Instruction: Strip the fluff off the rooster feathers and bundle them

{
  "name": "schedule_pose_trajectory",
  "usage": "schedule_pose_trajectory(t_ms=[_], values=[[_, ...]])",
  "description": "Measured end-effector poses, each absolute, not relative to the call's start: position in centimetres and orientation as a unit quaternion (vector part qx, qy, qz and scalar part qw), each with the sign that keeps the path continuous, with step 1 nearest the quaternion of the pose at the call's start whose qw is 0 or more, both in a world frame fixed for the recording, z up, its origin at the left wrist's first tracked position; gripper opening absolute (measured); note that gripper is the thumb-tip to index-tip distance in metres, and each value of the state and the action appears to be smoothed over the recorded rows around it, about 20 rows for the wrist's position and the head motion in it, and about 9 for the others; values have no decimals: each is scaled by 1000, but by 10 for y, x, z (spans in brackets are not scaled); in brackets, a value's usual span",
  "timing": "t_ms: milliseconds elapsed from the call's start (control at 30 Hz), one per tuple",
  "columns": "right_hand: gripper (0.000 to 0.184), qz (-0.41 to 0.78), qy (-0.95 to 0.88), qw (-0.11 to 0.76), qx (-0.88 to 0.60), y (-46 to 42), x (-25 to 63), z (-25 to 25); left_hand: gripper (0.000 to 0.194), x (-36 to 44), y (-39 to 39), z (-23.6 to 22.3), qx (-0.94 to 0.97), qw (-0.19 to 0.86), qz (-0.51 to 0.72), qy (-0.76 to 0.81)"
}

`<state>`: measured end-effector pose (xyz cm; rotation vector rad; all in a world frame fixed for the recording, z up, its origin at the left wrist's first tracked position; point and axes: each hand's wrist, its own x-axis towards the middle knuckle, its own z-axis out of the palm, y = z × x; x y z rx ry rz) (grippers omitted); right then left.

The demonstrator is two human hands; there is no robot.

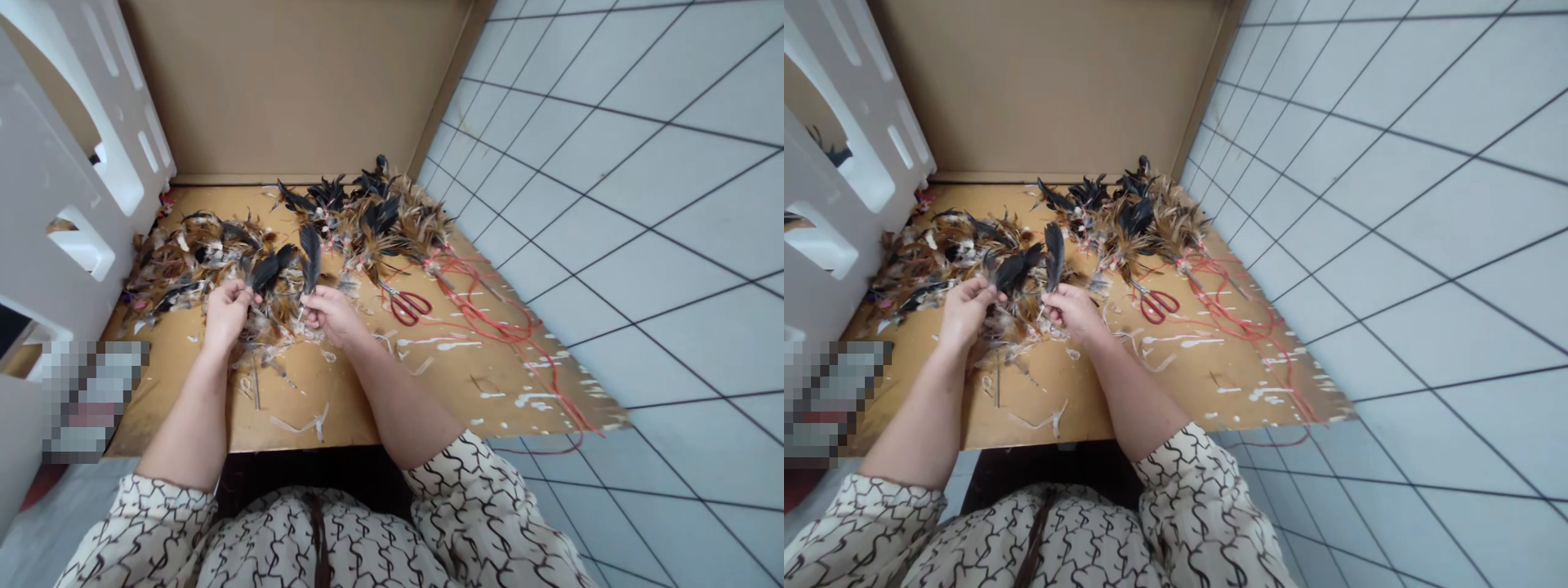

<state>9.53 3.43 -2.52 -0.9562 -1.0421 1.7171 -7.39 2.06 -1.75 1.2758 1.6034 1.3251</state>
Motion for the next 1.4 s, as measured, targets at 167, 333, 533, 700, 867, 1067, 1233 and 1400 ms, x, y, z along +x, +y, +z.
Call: schedule_pose_trajectory(t_ms=[167,333,533,700,867,1067,1233,1400], values=[[20,673,-444,447,-387,29,90,-27,17,-65,14,-13,531,343,497,595],[10,638,-484,436,-411,26,87,-27,18,-58,7,-13,621,318,430,573],[11,623,-474,446,-433,26,85,-25,22,-56,6,-19,641,293,409,580],[12,626,-463,462,-424,28,86,-29,25,-52,4,-19,666,329,372,556],[15,608,-402,521,-445,35,90,-27,26,-55,5,-14,638,328,396,573],[12,595,-327,589,-439,41,98,-22,25,-68,12,-18,559,242,485,628],[15,597,-326,591,-434,40,98,-22,16,-73,20,-33,543,175,547,612],[16,601,-319,600,-420,40,99,-20,48,-68,18,-33,558,180,559,587]])
